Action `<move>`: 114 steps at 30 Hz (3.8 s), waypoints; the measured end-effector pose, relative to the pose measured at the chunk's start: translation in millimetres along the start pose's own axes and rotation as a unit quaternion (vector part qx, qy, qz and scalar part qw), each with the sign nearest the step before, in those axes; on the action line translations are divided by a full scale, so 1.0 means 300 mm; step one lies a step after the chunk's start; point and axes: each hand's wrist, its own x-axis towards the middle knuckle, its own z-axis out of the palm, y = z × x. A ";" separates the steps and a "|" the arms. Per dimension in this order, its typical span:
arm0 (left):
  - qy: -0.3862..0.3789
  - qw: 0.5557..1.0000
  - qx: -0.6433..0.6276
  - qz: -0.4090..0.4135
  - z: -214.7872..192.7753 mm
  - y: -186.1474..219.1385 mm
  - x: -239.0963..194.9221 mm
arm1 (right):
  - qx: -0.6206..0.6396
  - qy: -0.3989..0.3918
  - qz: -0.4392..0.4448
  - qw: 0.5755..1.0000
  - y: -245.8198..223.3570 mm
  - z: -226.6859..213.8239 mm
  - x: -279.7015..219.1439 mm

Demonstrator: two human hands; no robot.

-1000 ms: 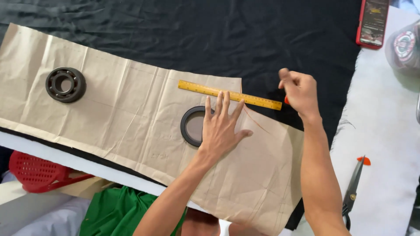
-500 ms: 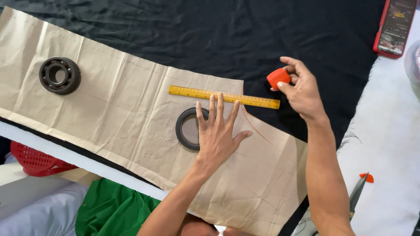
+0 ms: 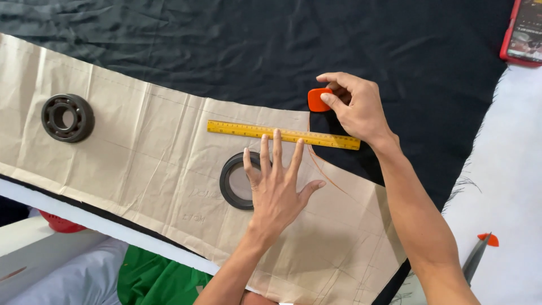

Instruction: The person marks a pattern on black fabric using a ruler and chalk, then cuts the fabric with scissors.

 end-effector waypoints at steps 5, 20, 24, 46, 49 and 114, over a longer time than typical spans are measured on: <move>-0.006 1.000 -0.025 -0.011 -0.003 -0.002 0.006 | 0.078 0.018 0.037 0.996 0.013 -0.002 0.008; 0.072 0.990 0.119 0.005 -0.028 0.002 0.007 | -0.004 -0.040 0.114 0.993 -0.071 -0.087 0.007; 0.084 0.989 0.124 -0.001 -0.026 0.005 0.004 | -0.008 -0.085 0.112 0.990 -0.066 -0.069 0.030; 0.069 0.988 0.140 0.007 -0.025 -0.001 0.011 | -0.103 -0.266 0.020 0.958 -0.134 -0.045 0.109; 0.071 0.989 0.131 0.002 -0.023 -0.001 0.012 | -0.097 -0.284 0.004 0.954 -0.137 -0.048 0.106; 0.065 0.991 0.113 0.011 -0.026 -0.018 0.014 | -0.078 -0.306 -0.060 0.947 -0.177 0.066 0.166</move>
